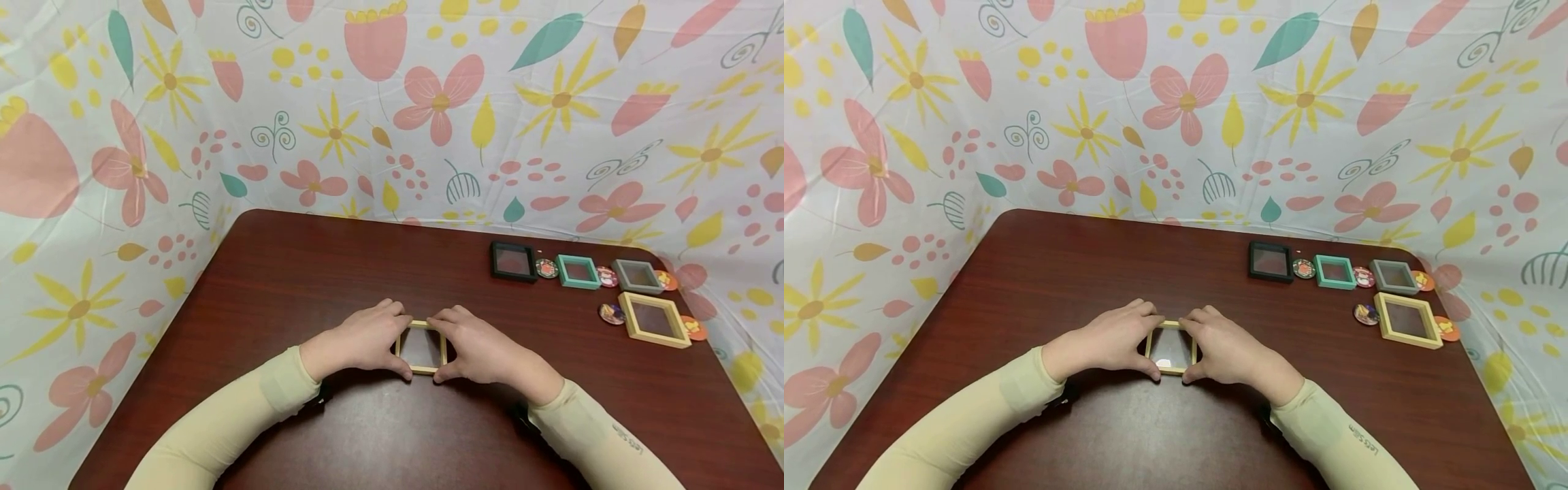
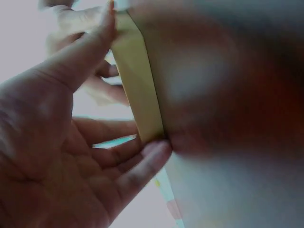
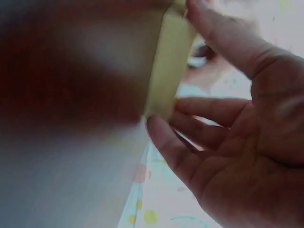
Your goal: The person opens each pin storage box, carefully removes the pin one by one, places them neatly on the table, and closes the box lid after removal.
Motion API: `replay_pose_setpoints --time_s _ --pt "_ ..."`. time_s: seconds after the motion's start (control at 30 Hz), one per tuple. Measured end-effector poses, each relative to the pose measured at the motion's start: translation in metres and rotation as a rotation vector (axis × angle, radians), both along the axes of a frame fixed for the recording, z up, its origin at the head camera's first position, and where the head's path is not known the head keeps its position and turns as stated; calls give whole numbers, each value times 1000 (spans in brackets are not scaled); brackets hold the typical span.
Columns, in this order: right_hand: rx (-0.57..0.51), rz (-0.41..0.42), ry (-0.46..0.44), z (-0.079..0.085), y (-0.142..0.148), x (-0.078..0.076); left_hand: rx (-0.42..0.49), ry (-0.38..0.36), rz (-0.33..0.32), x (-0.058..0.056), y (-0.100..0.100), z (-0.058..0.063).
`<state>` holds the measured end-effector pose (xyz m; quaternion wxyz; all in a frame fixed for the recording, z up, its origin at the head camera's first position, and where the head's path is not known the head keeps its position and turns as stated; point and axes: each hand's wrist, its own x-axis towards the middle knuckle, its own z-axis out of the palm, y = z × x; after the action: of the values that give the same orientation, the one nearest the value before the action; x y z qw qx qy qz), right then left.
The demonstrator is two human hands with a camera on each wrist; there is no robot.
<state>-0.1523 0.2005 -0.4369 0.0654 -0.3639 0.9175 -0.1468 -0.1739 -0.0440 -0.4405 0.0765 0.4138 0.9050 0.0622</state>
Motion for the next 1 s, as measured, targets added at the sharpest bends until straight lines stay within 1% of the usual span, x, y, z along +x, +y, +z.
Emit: replay_pose_setpoints --time_s 0.1,0.23,0.5,0.77,1.0 --pt "0 5 15 0 -2 0 -10 10 9 1 1 0" --pt "6 -8 12 -1 -2 0 -15 9 11 1 2 1" --pt "5 -22 -5 -1 -2 1 -25 14 4 1 1 0" --pt "17 -17 13 -2 -3 0 -18 33 -5 2 0 -1" --pt "19 -18 26 -5 -3 0 -28 48 -10 4 1 0"
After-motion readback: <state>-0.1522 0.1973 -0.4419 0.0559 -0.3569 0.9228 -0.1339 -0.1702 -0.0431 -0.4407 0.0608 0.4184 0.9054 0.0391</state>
